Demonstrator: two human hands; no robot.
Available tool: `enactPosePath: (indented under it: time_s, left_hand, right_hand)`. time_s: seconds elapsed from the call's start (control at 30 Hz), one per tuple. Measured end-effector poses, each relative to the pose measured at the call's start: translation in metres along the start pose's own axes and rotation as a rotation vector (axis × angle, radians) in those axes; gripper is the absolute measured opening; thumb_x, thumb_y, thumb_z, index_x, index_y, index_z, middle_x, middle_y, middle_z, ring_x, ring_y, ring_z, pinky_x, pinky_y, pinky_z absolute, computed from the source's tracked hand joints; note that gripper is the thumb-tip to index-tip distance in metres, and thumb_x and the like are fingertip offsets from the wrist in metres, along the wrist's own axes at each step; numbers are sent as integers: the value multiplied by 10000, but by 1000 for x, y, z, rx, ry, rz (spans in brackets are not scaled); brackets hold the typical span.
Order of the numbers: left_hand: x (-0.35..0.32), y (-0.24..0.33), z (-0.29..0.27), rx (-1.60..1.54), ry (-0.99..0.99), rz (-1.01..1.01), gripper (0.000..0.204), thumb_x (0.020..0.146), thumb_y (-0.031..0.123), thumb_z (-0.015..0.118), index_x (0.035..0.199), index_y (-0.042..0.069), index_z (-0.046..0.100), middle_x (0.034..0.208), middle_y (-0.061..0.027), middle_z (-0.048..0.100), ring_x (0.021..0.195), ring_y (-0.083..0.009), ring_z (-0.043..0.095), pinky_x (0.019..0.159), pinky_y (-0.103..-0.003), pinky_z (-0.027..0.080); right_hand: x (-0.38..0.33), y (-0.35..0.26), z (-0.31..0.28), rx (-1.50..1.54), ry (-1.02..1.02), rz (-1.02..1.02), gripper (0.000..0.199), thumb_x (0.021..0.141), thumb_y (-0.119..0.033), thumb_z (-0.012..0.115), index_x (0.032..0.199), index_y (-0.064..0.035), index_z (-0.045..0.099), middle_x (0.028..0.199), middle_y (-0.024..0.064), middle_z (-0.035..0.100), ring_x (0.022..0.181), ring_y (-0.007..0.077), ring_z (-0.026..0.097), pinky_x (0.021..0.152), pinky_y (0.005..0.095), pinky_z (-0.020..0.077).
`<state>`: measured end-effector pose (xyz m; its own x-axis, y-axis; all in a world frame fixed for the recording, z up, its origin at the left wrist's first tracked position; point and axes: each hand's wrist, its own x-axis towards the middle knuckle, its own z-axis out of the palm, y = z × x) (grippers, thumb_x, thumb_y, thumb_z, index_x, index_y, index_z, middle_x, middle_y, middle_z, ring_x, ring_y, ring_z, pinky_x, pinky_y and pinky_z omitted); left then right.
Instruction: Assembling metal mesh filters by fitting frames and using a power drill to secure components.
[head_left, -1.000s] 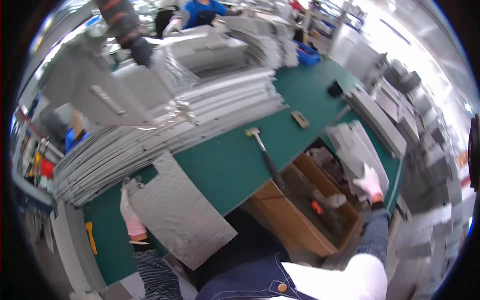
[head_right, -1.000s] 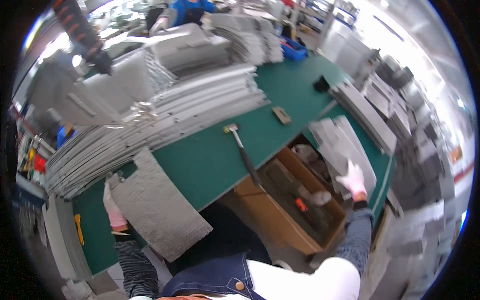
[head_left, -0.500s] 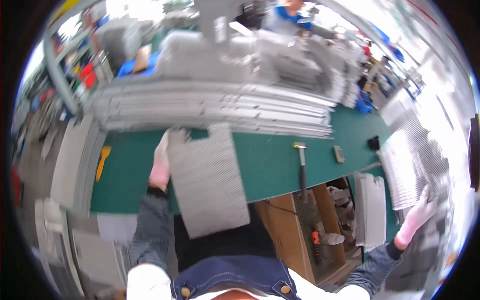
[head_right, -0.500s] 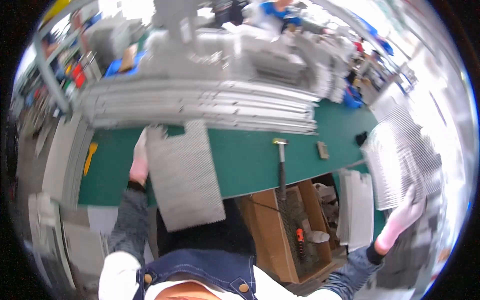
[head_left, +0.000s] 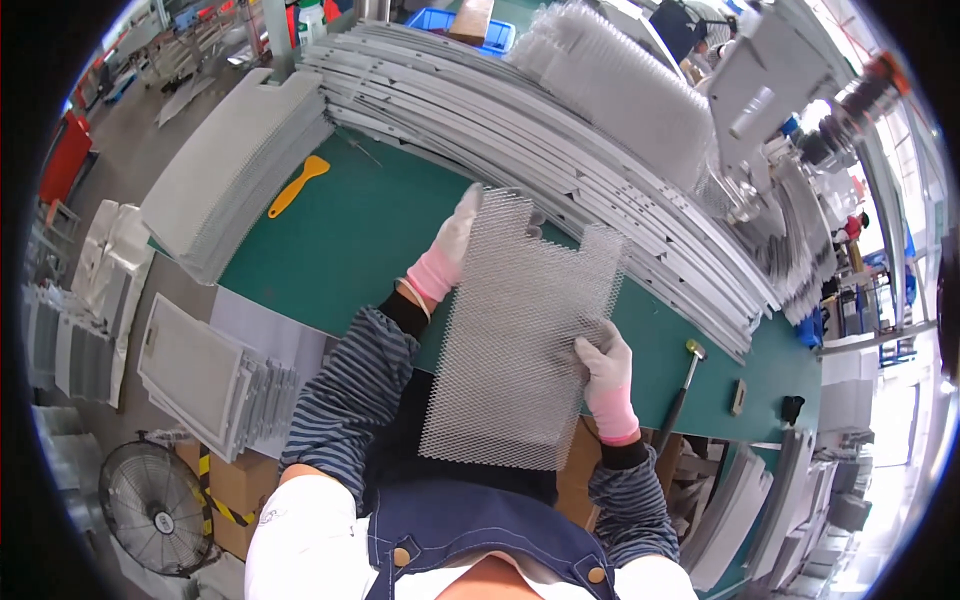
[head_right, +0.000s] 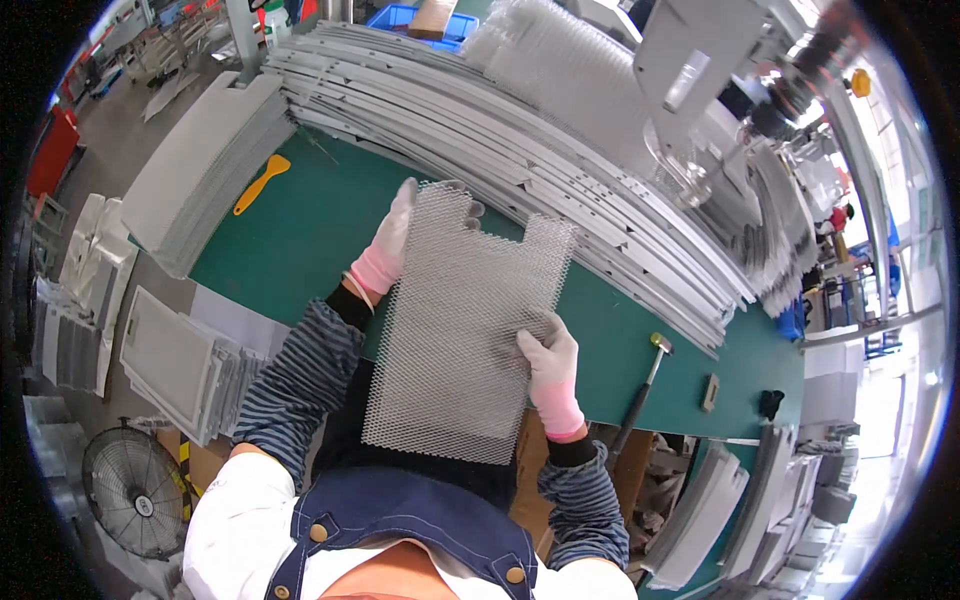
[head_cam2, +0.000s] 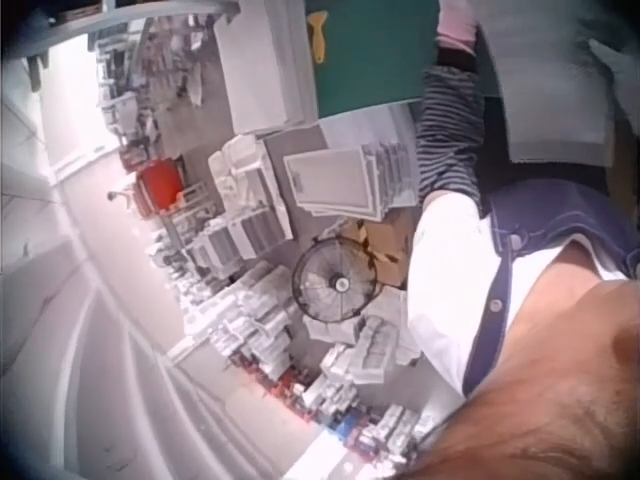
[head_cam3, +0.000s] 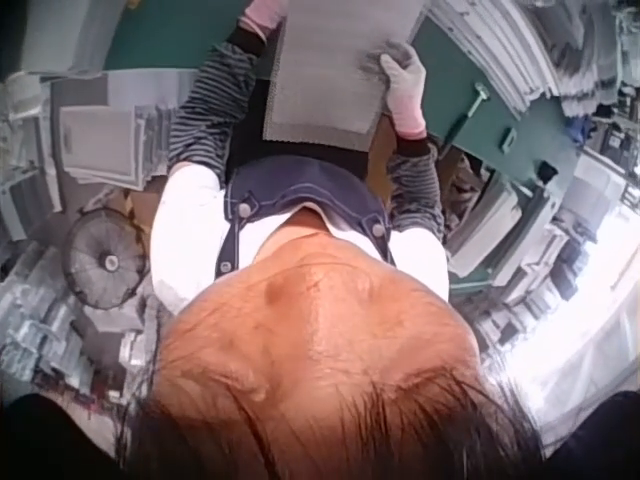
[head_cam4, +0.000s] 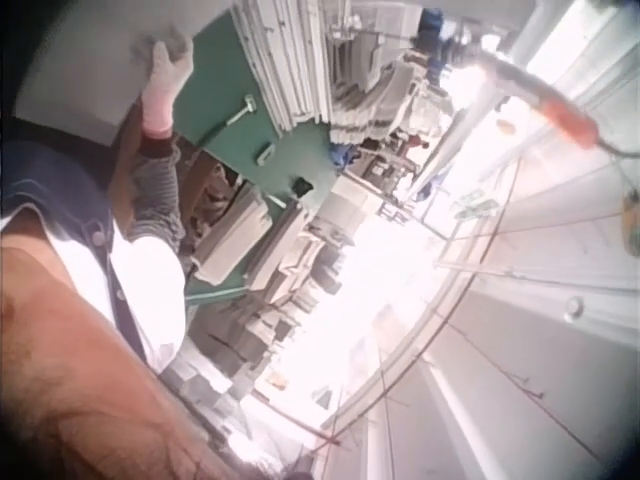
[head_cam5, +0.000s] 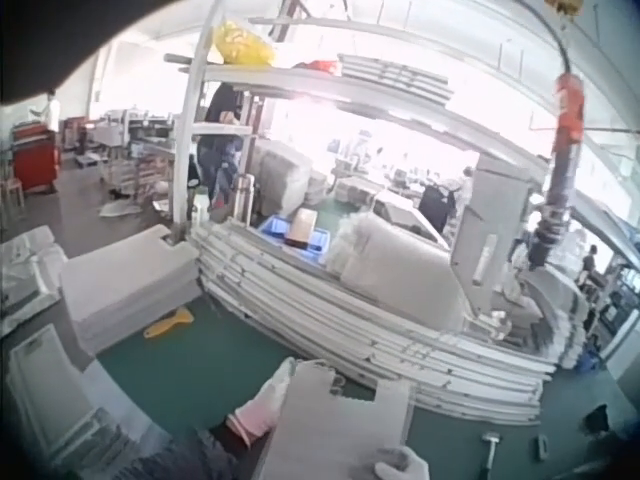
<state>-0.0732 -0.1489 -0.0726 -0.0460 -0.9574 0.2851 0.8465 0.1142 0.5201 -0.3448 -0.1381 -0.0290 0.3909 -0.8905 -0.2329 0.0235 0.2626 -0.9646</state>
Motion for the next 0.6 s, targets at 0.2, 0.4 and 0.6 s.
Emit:
enactPosePath:
  time_s: [0.2, 0.4, 0.6]
  left_hand:
    - [1, 5, 17, 106, 235, -41, 432, 1047, 263, 365, 1366, -28, 378, 1247, -248, 558, 1122, -316, 576, 976, -431, 487]
    - [9, 2, 12, 672, 130, 12, 464, 1048, 330, 367, 1347, -24, 398, 1222, -225, 547, 1108, -293, 576, 956, -393, 518]
    - [5, 11, 0, 164, 283, 46, 459, 1054, 400, 278, 1250, 43, 490, 1089, -219, 583, 920, -302, 602, 797, -427, 551]
  right_hand:
    - [18, 26, -24, -27, -50, 16, 318, 899, 32, 560, 1212, 77, 520, 1042, 81, 648, 872, 120, 622, 784, 256, 517]
    - [25, 30, -26, 102, -24, 16, 281, 915, -18, 578, 1179, 70, 536, 1019, 65, 643, 864, 124, 613, 774, 267, 511]
    - [23, 4, -17, -911, 209, -252, 495, 797, -145, 751, 1186, 64, 528, 970, 131, 671, 806, 167, 636, 727, 284, 526]
